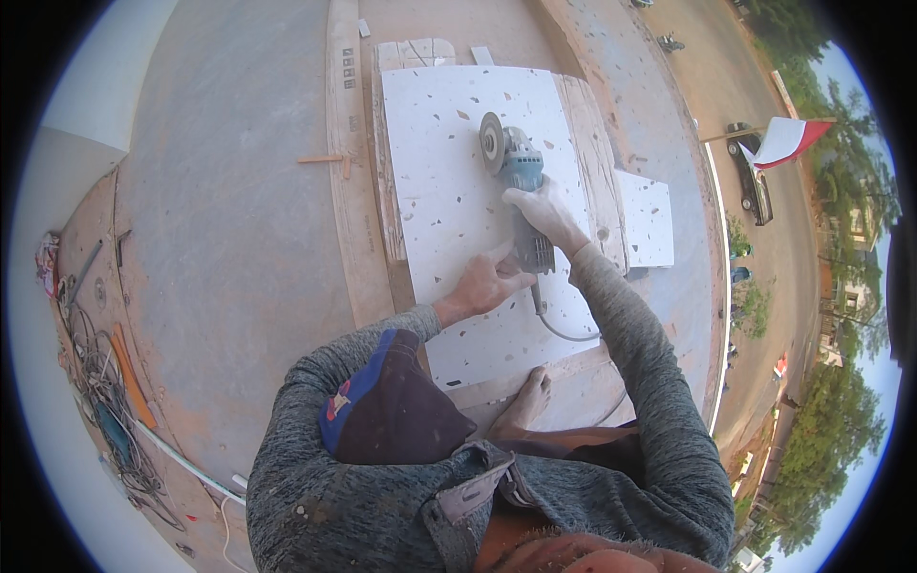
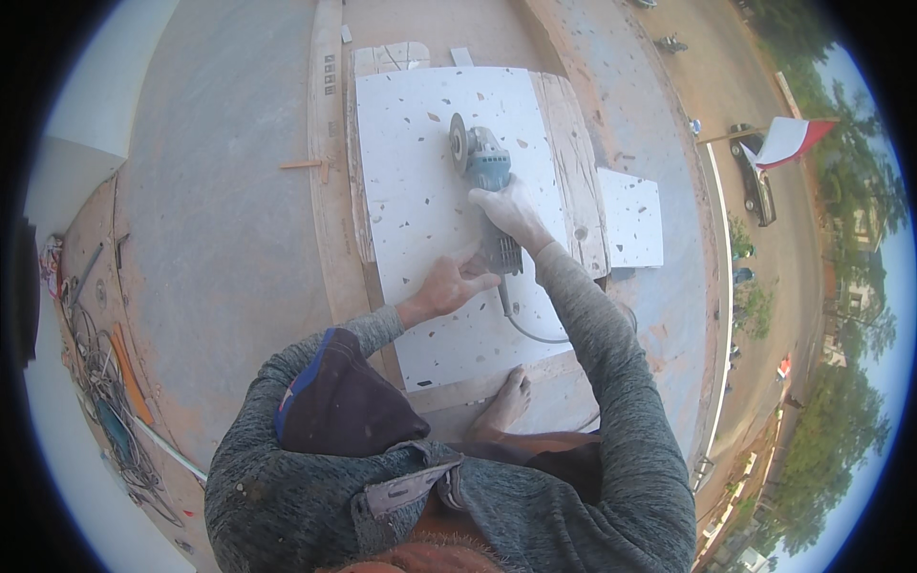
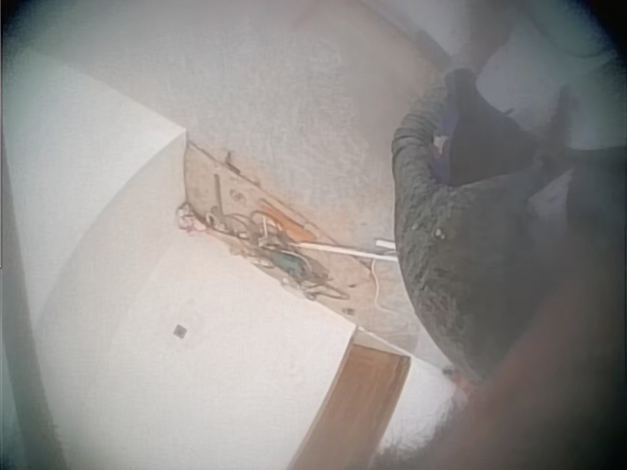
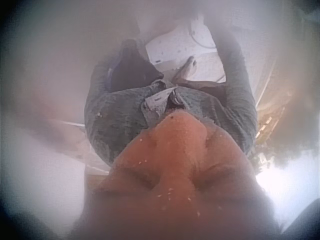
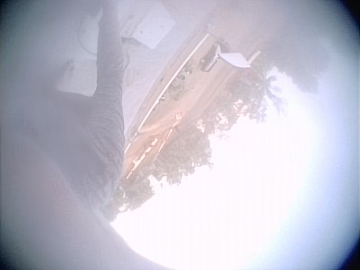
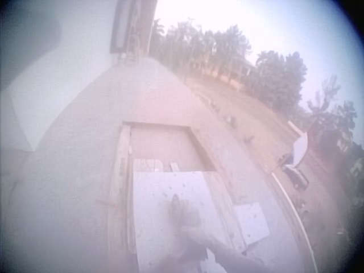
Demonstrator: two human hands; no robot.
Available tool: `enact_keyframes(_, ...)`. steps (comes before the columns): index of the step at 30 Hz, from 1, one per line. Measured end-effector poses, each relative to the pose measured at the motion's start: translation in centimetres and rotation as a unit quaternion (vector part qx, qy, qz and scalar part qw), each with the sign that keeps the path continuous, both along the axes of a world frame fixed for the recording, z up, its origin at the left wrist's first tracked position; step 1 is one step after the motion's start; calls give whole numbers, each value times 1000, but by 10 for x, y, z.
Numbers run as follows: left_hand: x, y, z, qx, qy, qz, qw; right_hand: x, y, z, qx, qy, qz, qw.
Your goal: The person uses an angle grinder to cut a rectangular shape into a white speckled tile. They hold the tile steady with their left hand while guiding the grinder with their right hand along a pre-drawn outline.
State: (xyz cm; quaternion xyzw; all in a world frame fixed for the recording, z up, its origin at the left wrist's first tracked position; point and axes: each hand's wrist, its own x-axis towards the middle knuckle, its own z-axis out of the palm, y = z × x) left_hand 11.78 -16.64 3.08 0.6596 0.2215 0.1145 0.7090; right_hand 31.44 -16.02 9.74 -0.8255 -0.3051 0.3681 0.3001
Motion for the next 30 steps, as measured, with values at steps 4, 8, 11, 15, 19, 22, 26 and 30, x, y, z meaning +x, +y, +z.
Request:
enact_keyframes(4,1,0,1,-4,-5,0,1000,1,1,1,-4,9,2,1000)
enact_keyframes(8,1,-2,1,-15,-16,16,1000,1,2,3,-17,-5,1,1000)
enact_keyframes(11,2,-1,3,-28,-21,11,999,1,3,4,-21,4,-3,1000)
enact_keyframes(15,3,1,-3,-31,-28,-4,999,1,4,2,-12,-14,9,1000)
enact_keyframes(19,4,-1,-5,-37,-28,0,999,1,3,0,-4,-17,3,1000)
enact_keyframes(22,6,-3,-10,-35,-24,7,999,5,3,-8,3,-26,2,1000)
enact_keyframes(26,5,-1,-12,-29,-23,0,999,5,5,-3,-23,1,13,1000)
enact_keyframes(30,5,-2,-9,-22,-32,17,999,11,5,-11,-21,12,19,1000)
